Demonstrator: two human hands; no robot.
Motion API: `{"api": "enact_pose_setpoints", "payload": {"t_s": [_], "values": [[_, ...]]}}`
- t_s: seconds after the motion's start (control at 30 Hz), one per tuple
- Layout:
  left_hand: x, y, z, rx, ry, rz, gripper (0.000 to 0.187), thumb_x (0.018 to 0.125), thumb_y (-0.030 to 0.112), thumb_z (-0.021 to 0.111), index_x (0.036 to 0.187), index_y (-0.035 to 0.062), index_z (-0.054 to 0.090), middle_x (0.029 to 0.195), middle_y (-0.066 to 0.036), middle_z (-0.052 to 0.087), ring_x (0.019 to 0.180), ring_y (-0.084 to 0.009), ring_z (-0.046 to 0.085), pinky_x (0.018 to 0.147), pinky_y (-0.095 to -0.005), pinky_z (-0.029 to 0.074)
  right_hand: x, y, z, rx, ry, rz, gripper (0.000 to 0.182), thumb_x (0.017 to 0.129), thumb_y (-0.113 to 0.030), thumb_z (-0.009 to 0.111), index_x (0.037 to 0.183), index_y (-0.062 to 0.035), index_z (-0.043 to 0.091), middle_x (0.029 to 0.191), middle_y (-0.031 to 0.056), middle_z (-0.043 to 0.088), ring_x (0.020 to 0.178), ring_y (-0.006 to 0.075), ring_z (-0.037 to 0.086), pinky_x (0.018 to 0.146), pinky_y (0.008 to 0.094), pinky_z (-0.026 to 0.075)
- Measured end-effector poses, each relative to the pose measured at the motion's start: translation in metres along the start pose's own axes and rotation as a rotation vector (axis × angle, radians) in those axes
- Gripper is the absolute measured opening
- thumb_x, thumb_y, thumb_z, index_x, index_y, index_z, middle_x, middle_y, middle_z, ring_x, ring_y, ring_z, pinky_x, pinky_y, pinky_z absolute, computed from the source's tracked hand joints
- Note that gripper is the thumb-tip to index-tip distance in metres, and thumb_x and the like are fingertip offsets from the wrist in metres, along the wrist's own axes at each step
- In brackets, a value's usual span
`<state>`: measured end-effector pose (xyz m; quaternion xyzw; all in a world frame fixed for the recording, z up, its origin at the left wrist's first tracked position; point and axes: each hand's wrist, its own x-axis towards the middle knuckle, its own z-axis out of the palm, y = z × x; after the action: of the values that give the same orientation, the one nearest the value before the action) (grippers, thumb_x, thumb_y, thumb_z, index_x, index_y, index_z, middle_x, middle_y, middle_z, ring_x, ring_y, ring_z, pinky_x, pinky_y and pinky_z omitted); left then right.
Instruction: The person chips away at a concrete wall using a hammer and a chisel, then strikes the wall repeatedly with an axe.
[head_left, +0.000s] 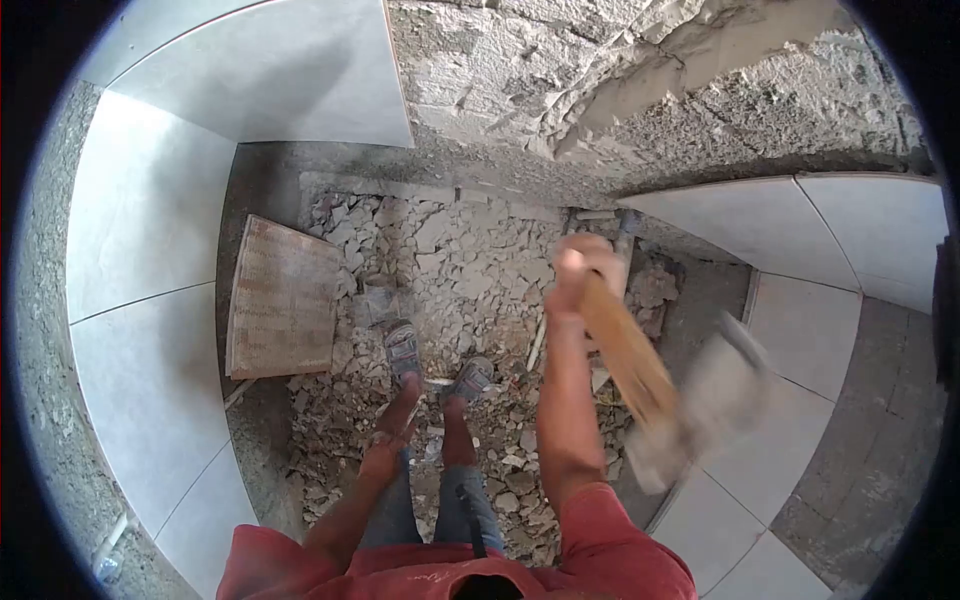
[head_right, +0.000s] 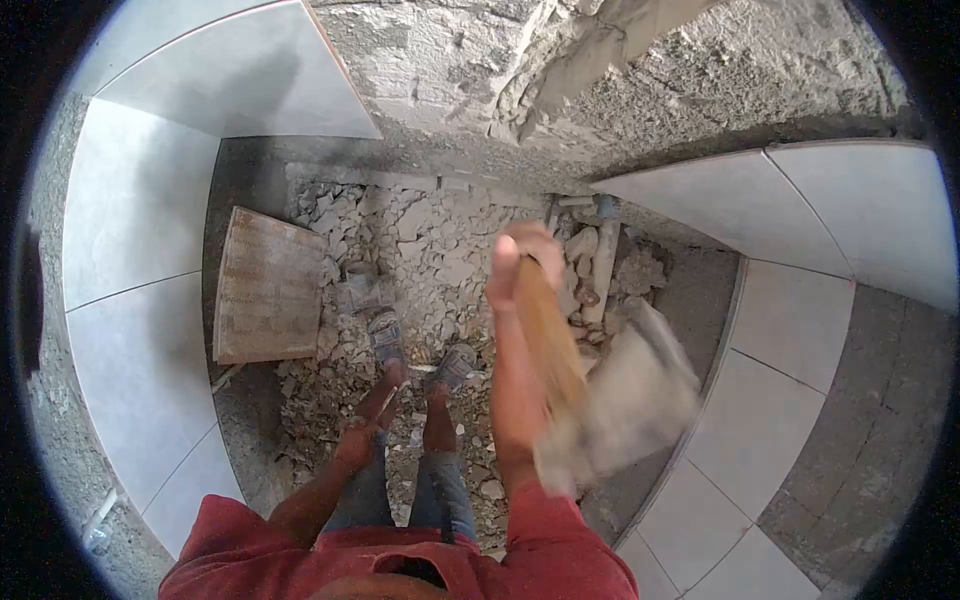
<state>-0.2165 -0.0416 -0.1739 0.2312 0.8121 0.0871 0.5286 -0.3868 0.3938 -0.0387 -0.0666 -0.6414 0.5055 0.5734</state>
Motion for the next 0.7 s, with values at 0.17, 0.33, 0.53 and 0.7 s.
{"api": "enact_pose_setpoints", "payload": {"t_s": [0.17, 0.33, 0.53, 0.7], "values": [[0.003, 0.006, -0.019, 0.160, -0.075, 0.069, 0.039, 0.078, 0.010, 0.047, 0.116, 0.0135, 0.051, 0.109, -0.018, 0.055, 0.112, -0.0326, 0.046, 0.094, -0.0529, 0.032, -0.076, 0.053, -0.014, -0.466, -0.214, 1.568, 0.021, 0.074, -0.014, 0.062, 0.084, 0.0031, 0.054, 0.069, 0.0098, 0.056, 0.063, 0.0192, 0.053, 0.063, 0.0311, 0.043], [-0.004, 0.020, -0.025, 0.099, -0.013, 0.010, 0.030, 0.084, 0.019, 0.046, 0.113, 0.0100, 0.053, 0.108, -0.019, 0.055, 0.099, -0.0363, 0.053, 0.089, -0.0499, 0.038, -0.027, -0.010, -0.028, -0.590, -0.202, 0.665, 0.017, 0.075, -0.011, 0.064, 0.084, -0.0014, 0.053, 0.070, 0.0079, 0.054, 0.061, 0.0198, 0.050, 0.062, 0.0301, 0.043], [-0.005, 0.015, -0.020, 0.068, 0.017, 0.051, 0.042, 0.076, 0.008, 0.049, 0.117, 0.0135, 0.050, 0.105, -0.019, 0.056, 0.103, -0.0340, 0.052, 0.091, -0.0538, 0.034, -0.069, 0.054, -0.035, -0.498, -0.176, 0.677, 0.011, 0.076, -0.013, 0.057, 0.076, -0.0017, 0.056, 0.072, 0.0128, 0.057, 0.071, 0.0188, 0.055, 0.060, 0.0307, 0.043], [0.007, 0.024, -0.039, 0.133, 0.073, 0.091, 0.033, 0.084, 0.015, 0.045, 0.116, 0.0092, 0.050, 0.102, -0.019, 0.058, 0.093, -0.0363, 0.056, 0.088, -0.0508, 0.039, -0.051, 0.020, -0.018, -0.744, -0.427, 1.262, 0.032, 0.075, -0.024, 0.065, 0.090, 0.0030, 0.055, 0.077, 0.0202, 0.056, 0.071, 0.0306, 0.058, 0.065, 0.0384, 0.044]]}}
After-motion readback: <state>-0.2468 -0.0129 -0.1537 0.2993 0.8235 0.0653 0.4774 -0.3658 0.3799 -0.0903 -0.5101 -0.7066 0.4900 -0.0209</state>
